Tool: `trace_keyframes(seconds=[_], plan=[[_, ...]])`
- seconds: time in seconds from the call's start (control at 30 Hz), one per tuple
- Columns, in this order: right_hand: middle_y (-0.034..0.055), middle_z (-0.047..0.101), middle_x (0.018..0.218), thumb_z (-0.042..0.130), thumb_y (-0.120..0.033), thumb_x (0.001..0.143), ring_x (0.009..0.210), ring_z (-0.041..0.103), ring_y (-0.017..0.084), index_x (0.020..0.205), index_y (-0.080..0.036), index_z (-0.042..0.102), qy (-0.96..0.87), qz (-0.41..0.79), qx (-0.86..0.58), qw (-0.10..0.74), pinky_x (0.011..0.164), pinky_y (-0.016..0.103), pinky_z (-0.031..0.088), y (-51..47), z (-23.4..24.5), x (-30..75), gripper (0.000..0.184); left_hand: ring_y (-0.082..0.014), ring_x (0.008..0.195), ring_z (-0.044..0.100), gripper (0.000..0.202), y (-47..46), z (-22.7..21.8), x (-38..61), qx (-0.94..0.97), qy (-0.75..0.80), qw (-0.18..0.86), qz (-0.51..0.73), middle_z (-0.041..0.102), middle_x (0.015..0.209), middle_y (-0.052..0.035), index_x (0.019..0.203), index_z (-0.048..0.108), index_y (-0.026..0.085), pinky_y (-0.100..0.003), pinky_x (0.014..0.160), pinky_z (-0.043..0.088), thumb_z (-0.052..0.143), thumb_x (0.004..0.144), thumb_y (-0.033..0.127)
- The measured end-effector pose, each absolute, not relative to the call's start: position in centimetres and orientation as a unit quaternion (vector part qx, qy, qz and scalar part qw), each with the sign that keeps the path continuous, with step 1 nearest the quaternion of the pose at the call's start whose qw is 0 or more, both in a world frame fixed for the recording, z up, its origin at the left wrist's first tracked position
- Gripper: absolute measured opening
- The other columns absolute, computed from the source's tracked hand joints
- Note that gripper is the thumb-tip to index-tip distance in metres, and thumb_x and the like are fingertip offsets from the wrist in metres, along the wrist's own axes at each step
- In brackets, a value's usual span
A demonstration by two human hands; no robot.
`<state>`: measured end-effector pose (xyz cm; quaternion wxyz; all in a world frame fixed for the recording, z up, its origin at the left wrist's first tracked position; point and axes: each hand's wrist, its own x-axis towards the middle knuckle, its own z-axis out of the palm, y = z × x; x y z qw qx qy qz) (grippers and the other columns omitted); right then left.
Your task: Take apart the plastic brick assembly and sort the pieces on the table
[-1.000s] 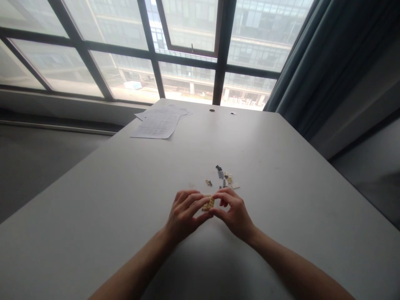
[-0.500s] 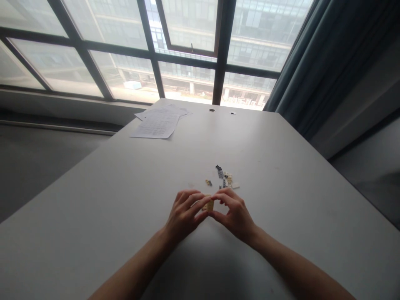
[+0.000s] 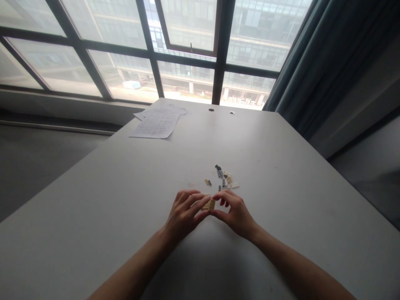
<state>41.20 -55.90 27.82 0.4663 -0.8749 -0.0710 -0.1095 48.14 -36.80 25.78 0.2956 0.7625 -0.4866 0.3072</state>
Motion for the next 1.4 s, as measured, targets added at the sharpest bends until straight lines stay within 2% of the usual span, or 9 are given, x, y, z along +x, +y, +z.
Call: trace_keyframes(seconds=[0.17,0.33,0.47,0.87,1.4], plan=[[0.0021,0.061,0.094,0.072,-0.02,0.074,0.078,0.054,0.016,0.096,-0.022,0.061,-0.034,-0.123,-0.91,0.394,0.069,0.028,0.045,-57.7,27.4,41.8,0.025,-0.022,0.096,0.059,0.036,-36.6,25.5,48.7,0.785,-0.467,0.283,0.291,0.068,0.096,-0.0072,0.11,0.061,0.019,-0.036,0.084,0.044,0.069,0.08,0.035],[0.0041,0.062,0.1,0.069,-0.018,0.074,0.09,0.055,0.019,0.098,-0.021,0.063,-0.034,-0.09,-0.941,0.325,0.082,0.032,0.045,-58.3,26.5,42.3,0.025,-0.0199,0.098,0.06,0.018,-36.1,25.3,49.1,0.793,-0.506,0.244,0.236,0.069,0.098,-0.005,0.099,0.066,0.021,-0.035,0.088,0.043,0.063,0.084,0.031],[0.0054,0.061,0.104,0.067,-0.021,0.075,0.099,0.054,0.021,0.102,-0.02,0.064,-0.05,-0.085,-0.952,0.29,0.087,0.033,0.044,-57.9,25.7,42.5,0.027,-0.0201,0.1,0.06,0.019,-36.0,25.5,49.0,0.782,-0.548,0.227,0.189,0.069,0.103,-0.0051,0.099,0.066,0.022,-0.036,0.089,0.043,0.061,0.086,0.033],[0.0078,0.06,0.106,0.064,-0.027,0.081,0.101,0.054,0.021,0.11,-0.02,0.064,-0.059,-0.091,-0.956,0.273,0.089,0.033,0.045,-57.6,25.4,42.5,0.03,-0.0218,0.109,0.058,0.028,-36.1,25.6,49.0,0.779,-0.578,0.206,0.129,0.068,0.111,-0.0083,0.111,0.063,0.021,-0.037,0.093,0.043,0.054,0.089,0.036],[0.0076,0.059,0.106,0.062,-0.027,0.083,0.101,0.053,0.021,0.113,-0.02,0.062,-0.067,-0.088,-0.957,0.267,0.09,0.033,0.044,-57.1,25.8,42.4,0.031,-0.0213,0.102,0.061,0.026,-36.2,25.5,48.8,0.772,-0.588,0.198,0.136,0.069,0.106,-0.0076,0.107,0.064,0.021,-0.036,0.088,0.043,0.054,0.088,0.036]])
